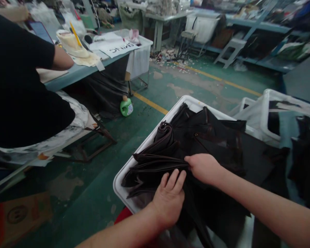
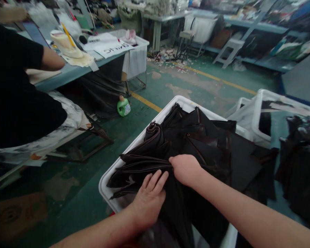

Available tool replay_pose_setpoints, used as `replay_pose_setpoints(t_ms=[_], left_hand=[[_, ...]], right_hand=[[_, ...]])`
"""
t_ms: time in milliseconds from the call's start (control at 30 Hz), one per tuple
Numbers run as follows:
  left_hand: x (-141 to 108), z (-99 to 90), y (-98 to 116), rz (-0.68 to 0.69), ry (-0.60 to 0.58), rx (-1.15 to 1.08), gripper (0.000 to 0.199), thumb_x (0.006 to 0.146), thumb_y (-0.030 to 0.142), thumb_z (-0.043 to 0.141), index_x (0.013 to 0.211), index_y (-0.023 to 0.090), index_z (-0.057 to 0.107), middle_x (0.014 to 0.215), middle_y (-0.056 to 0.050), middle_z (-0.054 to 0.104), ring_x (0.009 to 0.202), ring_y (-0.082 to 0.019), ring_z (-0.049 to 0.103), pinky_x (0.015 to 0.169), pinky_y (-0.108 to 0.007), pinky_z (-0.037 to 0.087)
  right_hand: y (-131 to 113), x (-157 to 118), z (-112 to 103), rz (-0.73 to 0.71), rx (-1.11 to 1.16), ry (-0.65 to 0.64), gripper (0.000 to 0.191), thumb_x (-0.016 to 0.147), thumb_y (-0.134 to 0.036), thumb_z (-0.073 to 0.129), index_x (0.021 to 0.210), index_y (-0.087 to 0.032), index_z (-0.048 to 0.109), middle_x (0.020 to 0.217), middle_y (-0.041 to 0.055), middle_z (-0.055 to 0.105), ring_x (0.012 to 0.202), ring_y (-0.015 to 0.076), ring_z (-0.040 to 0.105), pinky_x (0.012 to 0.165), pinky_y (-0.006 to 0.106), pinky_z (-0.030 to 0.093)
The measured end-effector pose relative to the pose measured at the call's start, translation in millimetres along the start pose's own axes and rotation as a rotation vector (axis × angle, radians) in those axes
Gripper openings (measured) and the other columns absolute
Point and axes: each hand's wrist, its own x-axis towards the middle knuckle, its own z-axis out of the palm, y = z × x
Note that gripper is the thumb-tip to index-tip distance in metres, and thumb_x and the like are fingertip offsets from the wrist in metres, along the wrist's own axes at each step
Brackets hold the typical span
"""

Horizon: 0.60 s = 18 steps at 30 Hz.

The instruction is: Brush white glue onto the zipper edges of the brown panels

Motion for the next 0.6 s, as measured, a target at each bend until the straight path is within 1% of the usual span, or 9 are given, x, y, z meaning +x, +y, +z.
replay_pose_setpoints(t_ms=[67,100,167,233,333,400,433,500,600], left_hand=[[5,-14.9,-7,0.006,0.149,0.053,0.020,0.081,0.021,0.046,0.094,0.018,0.061,0.146,-0.003,0.022,0.131,-0.029,0.017,0.104,-0.048,0.017],[7,-21.7,-10,0.030,0.192,0.066,0.020,0.081,0.021,0.046,0.094,0.019,0.061,0.146,-0.002,0.022,0.132,-0.028,0.015,0.105,-0.048,0.013],[10,-33.2,-13,0.128,0.217,0.073,0.019,0.082,0.023,0.046,0.093,0.020,0.061,0.146,-0.003,0.022,0.132,-0.026,0.014,0.105,-0.047,0.008],[11,-41.3,-14,0.276,0.222,0.071,0.018,0.082,0.026,0.046,0.092,0.021,0.060,0.146,-0.002,0.023,0.132,-0.024,0.016,0.105,-0.045,0.007],[12,-45.6,-12,0.500,0.263,0.046,0.018,0.082,0.028,0.044,0.087,0.024,0.061,0.144,0.004,0.028,0.126,-0.022,0.022,0.103,-0.042,0.013],[14,-44.4,-10,0.613,0.278,0.018,0.017,0.081,0.029,0.044,0.084,0.025,0.061,0.143,0.007,0.030,0.119,-0.022,0.028,0.099,-0.041,0.023],[16,-43.2,-9,0.649,0.274,0.002,0.016,0.080,0.029,0.045,0.083,0.024,0.060,0.142,0.007,0.031,0.114,-0.022,0.032,0.094,-0.040,0.028],[21,-41.3,-6,0.676,0.260,-0.021,0.014,0.080,0.027,0.046,0.082,0.022,0.059,0.139,0.002,0.036,0.103,-0.022,0.039,0.083,-0.038,0.038],[33,-42.8,1,0.711,0.242,-0.030,0.012,0.082,0.021,0.044,0.079,0.020,0.056,0.121,-0.005,0.051,0.086,-0.018,0.046,0.066,-0.032,0.041]], right_hand=[[1,-31,-7,0.029,0.174,-0.046,0.014,0.074,-0.021,0.051,0.081,-0.021,0.063,0.079,0.0061,0.067,0.078,0.0228,0.062,0.065,0.029,0.041],[0,-46,-6,0.058,0.280,-0.062,0.013,0.073,-0.022,0.053,0.080,-0.021,0.064,0.080,0.0055,0.067,0.078,0.0220,0.062,0.067,0.029,0.041],[-3,-76,1,0.140,0.505,-0.084,0.013,0.071,-0.023,0.055,0.079,-0.021,0.065,0.078,0.0047,0.067,0.076,0.0205,0.061,0.068,0.027,0.042],[-10,-104,8,0.229,0.724,-0.100,0.013,0.069,-0.024,0.056,0.077,-0.021,0.065,0.074,0.0040,0.066,0.072,0.0195,0.060,0.067,0.026,0.042],[-23,-139,12,0.310,1.008,-0.155,0.015,0.065,-0.024,0.058,0.077,-0.021,0.066,0.074,0.0033,0.066,0.073,0.0201,0.059,0.067,0.025,0.043],[-31,-156,10,0.341,1.139,-0.195,0.016,0.063,-0.024,0.058,0.077,-0.020,0.067,0.077,0.0029,0.067,0.076,0.0204,0.058,0.068,0.025,0.043],[-34,-162,8,0.357,1.189,-0.204,0.017,0.063,-0.025,0.058,0.077,-0.020,0.067,0.078,0.0028,0.066,0.077,0.0203,0.058,0.068,0.025,0.043],[-41,-173,7,0.397,1.278,-0.196,0.019,0.065,-0.026,0.056,0.079,-0.019,0.066,0.079,0.0023,0.066,0.079,0.0199,0.058,0.069,0.024,0.044],[-54,-183,13,0.456,1.391,-0.103,0.024,0.064,-0.024,0.053,0.084,-0.018,0.065,0.080,0.0018,0.065,0.080,0.0196,0.058,0.071,0.024,0.044]])
